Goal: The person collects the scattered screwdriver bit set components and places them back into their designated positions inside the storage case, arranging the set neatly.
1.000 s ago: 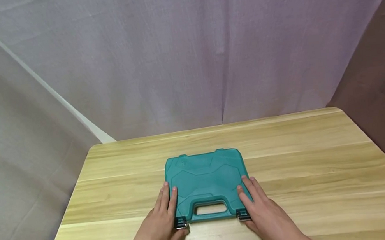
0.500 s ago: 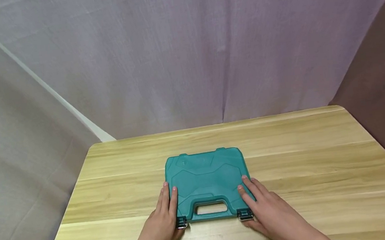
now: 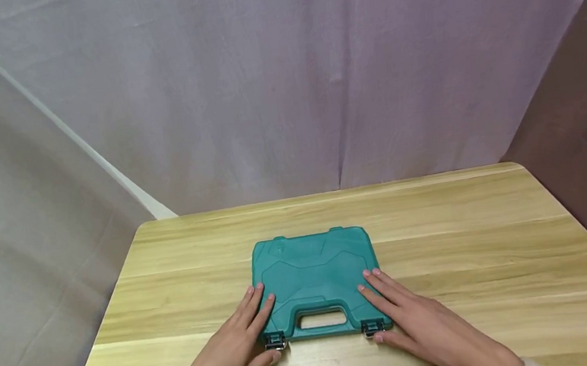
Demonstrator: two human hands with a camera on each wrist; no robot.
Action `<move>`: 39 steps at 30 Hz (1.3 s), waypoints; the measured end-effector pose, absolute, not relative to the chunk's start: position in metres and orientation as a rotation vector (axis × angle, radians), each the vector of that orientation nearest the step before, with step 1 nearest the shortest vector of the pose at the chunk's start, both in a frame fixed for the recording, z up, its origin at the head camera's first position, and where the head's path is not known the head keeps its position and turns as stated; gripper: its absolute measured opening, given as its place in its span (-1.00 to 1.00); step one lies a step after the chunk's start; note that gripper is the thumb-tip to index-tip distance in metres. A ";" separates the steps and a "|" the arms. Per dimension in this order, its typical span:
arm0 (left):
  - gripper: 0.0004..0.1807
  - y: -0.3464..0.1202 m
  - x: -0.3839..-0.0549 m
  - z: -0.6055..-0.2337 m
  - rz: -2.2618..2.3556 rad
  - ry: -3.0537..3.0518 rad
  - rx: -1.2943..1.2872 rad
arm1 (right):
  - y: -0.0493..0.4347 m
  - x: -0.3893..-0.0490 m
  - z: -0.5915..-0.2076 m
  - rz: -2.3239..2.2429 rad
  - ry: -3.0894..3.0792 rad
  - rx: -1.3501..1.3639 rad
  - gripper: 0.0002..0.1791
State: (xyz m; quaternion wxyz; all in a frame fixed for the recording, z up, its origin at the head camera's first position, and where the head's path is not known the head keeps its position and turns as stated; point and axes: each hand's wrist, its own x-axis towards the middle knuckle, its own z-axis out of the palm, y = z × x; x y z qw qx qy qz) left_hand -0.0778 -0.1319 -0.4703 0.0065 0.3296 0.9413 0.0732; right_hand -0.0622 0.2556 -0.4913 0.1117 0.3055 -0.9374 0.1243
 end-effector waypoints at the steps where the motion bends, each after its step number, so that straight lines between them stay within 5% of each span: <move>1: -0.02 -0.132 -0.077 -0.472 0.217 2.952 1.050 | 0.255 -0.062 -0.493 0.339 -2.743 0.906 -0.07; 13: -0.01 -0.124 -0.081 -0.476 0.056 3.089 1.120 | 0.244 -0.065 -0.507 0.376 -2.736 0.874 0.01; 39: -0.01 -0.105 -0.100 -0.476 -0.009 3.202 1.058 | 0.244 -0.086 -0.501 0.419 -2.669 0.783 -0.16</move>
